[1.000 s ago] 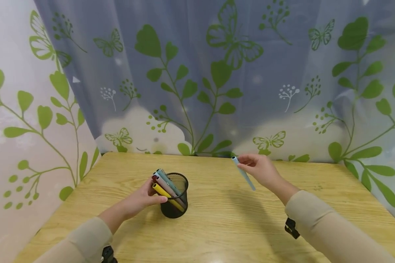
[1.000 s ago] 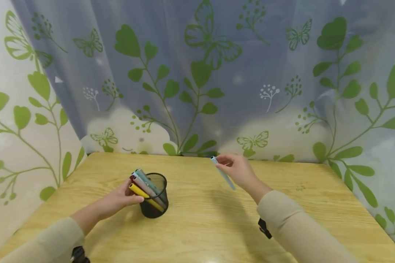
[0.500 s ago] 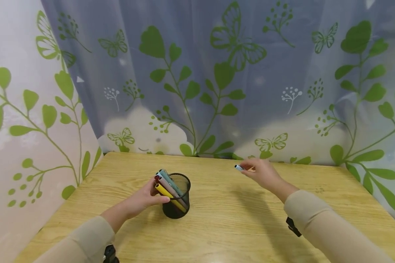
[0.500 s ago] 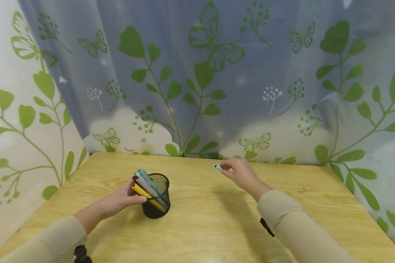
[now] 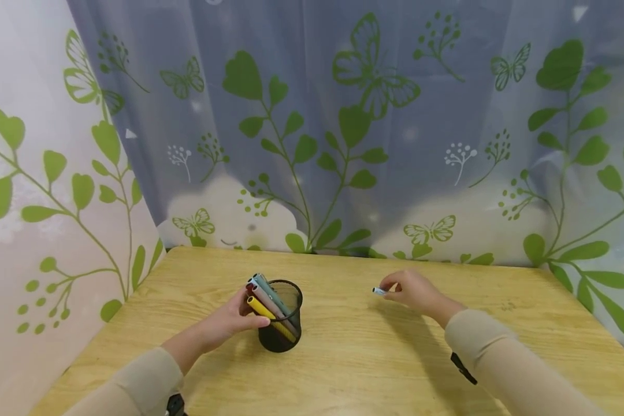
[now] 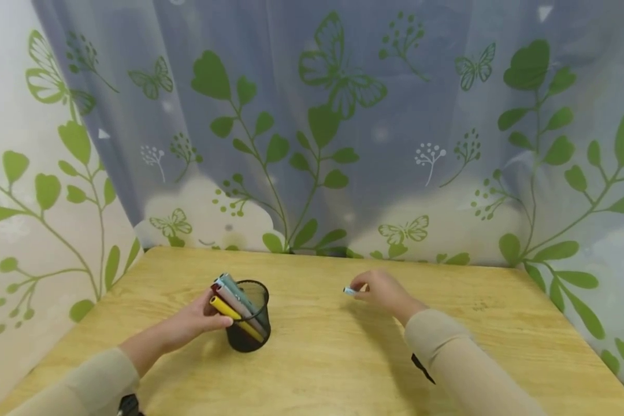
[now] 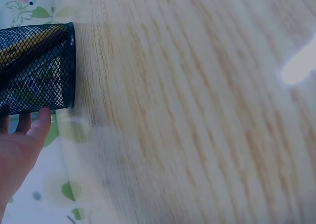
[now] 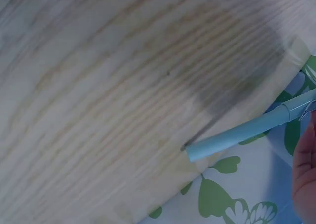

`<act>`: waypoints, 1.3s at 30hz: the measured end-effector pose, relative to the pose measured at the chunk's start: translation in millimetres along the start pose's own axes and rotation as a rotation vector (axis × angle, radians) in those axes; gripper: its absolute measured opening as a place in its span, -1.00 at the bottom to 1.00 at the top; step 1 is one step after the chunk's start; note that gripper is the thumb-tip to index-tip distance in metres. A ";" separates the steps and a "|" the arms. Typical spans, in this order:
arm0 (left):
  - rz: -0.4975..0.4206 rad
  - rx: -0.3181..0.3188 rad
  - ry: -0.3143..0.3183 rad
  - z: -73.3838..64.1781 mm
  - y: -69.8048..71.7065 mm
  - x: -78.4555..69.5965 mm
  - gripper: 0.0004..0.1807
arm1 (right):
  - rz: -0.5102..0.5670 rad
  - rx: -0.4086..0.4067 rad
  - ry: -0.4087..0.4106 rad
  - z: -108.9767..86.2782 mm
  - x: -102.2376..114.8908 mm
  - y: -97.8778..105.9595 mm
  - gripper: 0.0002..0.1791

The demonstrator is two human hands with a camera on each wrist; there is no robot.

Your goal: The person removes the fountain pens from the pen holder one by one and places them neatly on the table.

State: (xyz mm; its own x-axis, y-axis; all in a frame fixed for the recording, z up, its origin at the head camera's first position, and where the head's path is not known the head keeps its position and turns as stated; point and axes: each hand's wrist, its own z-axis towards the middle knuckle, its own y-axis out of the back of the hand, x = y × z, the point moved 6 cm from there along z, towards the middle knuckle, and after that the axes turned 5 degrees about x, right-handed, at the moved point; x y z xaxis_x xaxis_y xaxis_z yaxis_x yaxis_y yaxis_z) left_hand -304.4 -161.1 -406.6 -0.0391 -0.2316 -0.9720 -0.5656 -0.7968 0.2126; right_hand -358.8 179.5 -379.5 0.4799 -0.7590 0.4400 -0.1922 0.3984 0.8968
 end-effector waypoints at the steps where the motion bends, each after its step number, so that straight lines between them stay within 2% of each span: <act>1: -0.005 0.001 0.002 -0.1 -0.6 0.4 -0.02 | 0.022 0.007 -0.006 0.1 -2.1 -2.5 -0.85; 9: -0.012 -0.005 0.013 -0.4 -3.9 1.9 -0.01 | 0.095 0.063 -0.039 -1.3 -13.3 -19.8 -0.90; 18: -0.008 -0.005 0.031 -1.1 -4.0 1.1 -0.02 | 0.051 0.082 -0.055 -1.3 -20.1 -26.2 -0.90; 24: -0.023 -0.012 0.053 -1.0 -3.1 1.2 0.01 | 0.039 0.067 -0.054 -2.2 -20.6 -23.9 -0.87; 26: -0.025 -0.014 0.059 -1.2 -2.9 1.0 0.02 | 0.073 0.056 -0.073 -3.1 -20.9 -21.2 -0.83; 31: -0.008 -0.008 0.038 -1.1 -1.8 -0.4 -0.01 | 0.273 0.030 -0.128 -2.2 -21.0 -15.7 -0.69; 39: -0.020 0.004 0.019 -0.7 -1.3 -0.6 -0.02 | 0.504 -0.007 -0.092 10.3 -2.9 -14.2 -0.57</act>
State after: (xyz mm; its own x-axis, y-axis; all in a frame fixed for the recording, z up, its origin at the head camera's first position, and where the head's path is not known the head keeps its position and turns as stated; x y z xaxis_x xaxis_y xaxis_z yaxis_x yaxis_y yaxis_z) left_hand -303.1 -160.3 -406.3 -0.0122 -0.2262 -0.9740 -0.5694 -0.7992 0.1927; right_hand -366.2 170.8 -393.0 0.2515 -0.5140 0.8201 -0.3739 0.7300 0.5721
